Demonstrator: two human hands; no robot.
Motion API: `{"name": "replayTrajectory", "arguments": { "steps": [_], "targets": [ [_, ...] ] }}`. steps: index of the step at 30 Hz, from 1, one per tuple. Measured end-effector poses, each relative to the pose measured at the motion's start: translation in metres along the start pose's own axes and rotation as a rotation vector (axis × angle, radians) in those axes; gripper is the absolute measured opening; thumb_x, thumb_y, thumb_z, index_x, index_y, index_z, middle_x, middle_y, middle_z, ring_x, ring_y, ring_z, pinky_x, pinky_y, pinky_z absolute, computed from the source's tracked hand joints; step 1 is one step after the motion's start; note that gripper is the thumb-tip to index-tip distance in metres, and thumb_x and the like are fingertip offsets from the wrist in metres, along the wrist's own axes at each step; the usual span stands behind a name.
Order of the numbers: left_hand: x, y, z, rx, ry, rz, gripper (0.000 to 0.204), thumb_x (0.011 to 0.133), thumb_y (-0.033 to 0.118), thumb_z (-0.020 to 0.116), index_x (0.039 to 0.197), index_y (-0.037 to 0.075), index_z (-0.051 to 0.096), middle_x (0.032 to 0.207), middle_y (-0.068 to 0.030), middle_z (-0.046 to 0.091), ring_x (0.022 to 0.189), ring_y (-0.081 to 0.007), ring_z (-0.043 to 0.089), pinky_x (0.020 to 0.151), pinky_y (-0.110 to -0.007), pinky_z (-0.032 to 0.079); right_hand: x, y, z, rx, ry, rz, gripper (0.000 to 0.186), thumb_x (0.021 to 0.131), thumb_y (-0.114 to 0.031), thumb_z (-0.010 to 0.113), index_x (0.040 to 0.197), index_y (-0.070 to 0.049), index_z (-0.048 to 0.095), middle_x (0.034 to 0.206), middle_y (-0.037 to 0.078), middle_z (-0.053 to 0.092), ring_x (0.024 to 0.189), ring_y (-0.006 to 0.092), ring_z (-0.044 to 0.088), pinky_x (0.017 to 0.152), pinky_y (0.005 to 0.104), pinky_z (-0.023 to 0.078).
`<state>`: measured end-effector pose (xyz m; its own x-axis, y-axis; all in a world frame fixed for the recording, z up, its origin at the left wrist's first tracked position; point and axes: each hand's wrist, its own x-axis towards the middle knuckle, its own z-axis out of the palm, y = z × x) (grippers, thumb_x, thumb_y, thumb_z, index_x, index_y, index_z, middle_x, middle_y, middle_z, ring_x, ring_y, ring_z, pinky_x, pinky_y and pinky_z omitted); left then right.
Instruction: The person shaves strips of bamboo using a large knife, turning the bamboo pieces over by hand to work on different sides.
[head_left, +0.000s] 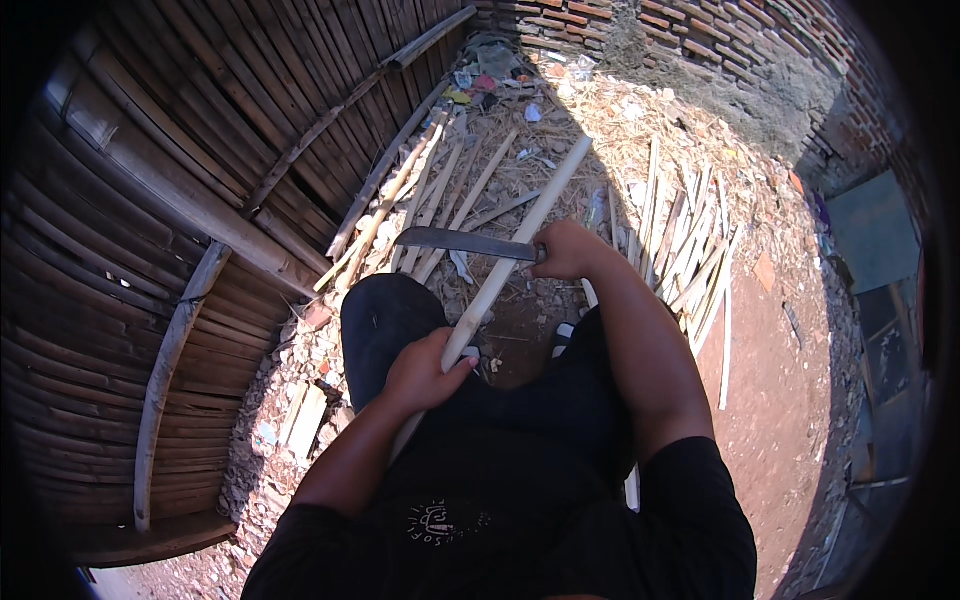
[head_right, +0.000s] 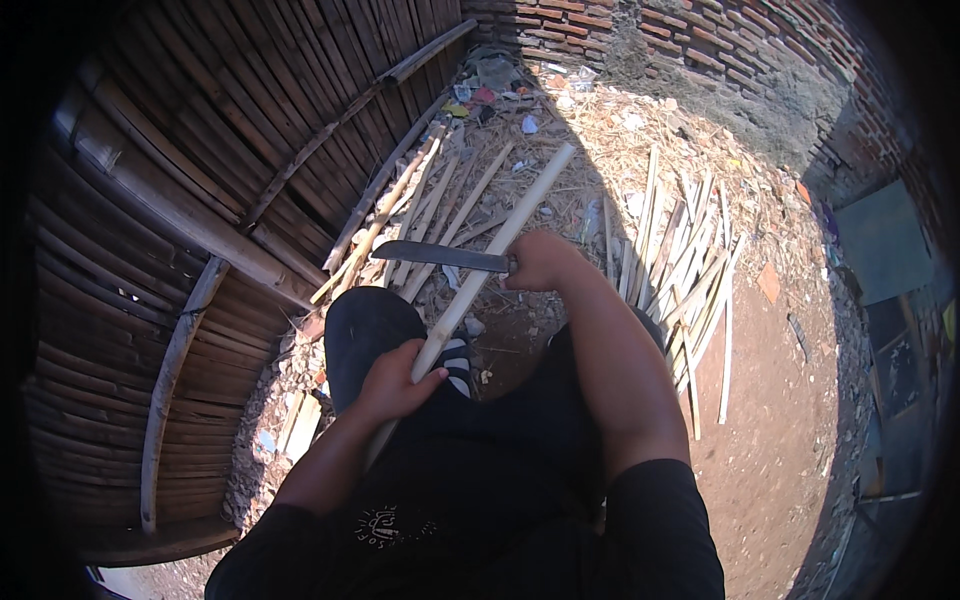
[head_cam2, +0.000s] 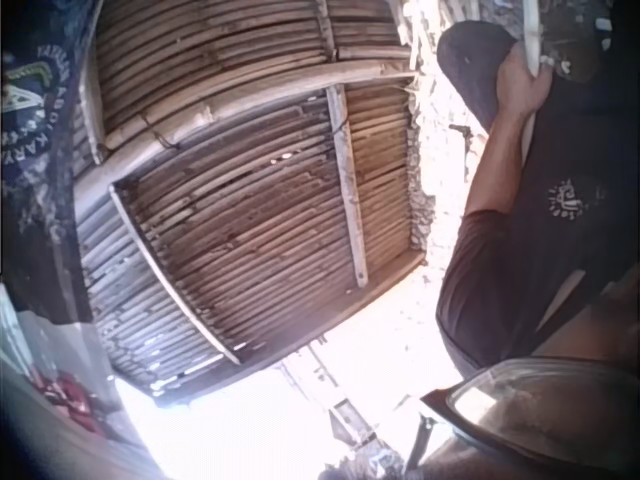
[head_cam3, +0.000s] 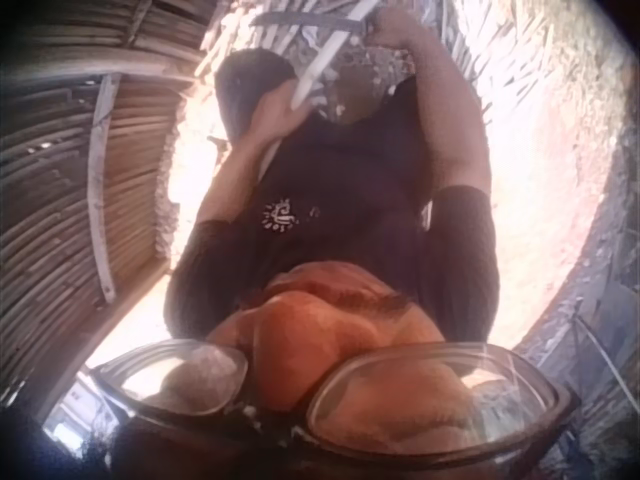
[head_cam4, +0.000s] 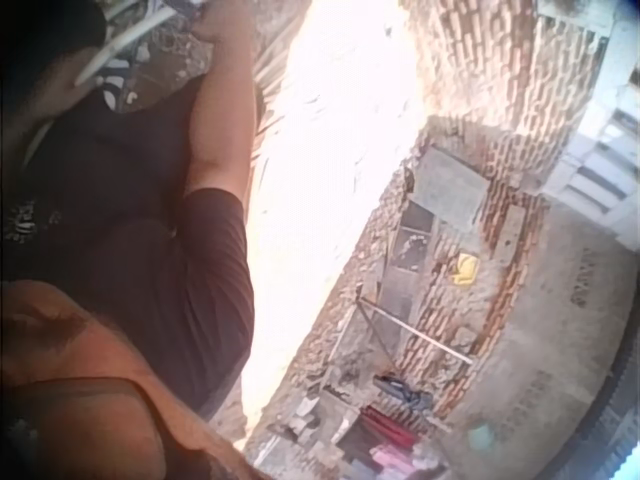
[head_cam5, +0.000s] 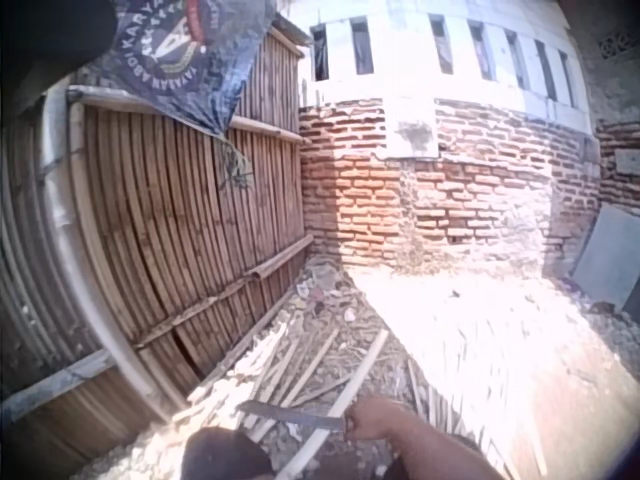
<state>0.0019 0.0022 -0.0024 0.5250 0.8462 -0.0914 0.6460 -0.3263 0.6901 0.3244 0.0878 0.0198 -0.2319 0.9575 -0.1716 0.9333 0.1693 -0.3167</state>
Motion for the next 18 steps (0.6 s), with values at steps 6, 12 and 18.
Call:
{"name": "replayTrajectory", "arguments": {
  "steps": [6,12,18],
  "targets": [
    [-0.001,-0.002,0.001,-0.016,0.013,0.012,0.057,0.088,0.041,0.075,0.126,0.0,0.061,0.098,-0.023,0.071,0.092,-0.0388,0.072,0.081,-0.044,0.056,-0.003,-0.007,-0.004,0.005,-0.006,0.034,0.049,0.074,-0.044,0.081,0.102,-0.005,0.075,0.098,0.021,0.073,0.101,0.0386,0.07,0.089,0.0473,0.054],
    [0.0,-0.001,0.002,-0.008,-0.001,0.02,0.056,0.088,0.04,0.075,0.126,0.0,0.061,0.098,-0.0227,0.071,0.093,-0.0389,0.072,0.081,-0.044,0.055,-0.005,0.003,-0.007,0.033,0.022,0.077,0.052,0.073,-0.045,0.083,0.1,-0.001,0.075,0.092,0.023,0.073,0.095,0.0398,0.07,0.086,0.0476,0.055],
    [-0.001,-0.002,0.002,-0.006,0.009,0.016,0.057,0.088,0.04,0.075,0.125,-0.001,0.061,0.098,-0.0229,0.071,0.092,-0.0389,0.072,0.081,-0.044,0.055,-0.001,0.001,-0.002,0.011,-0.002,0.055,0.05,0.074,-0.045,0.081,0.102,-0.004,0.076,0.099,0.021,0.073,0.101,0.0385,0.07,0.09,0.0471,0.054]
  ]
}}
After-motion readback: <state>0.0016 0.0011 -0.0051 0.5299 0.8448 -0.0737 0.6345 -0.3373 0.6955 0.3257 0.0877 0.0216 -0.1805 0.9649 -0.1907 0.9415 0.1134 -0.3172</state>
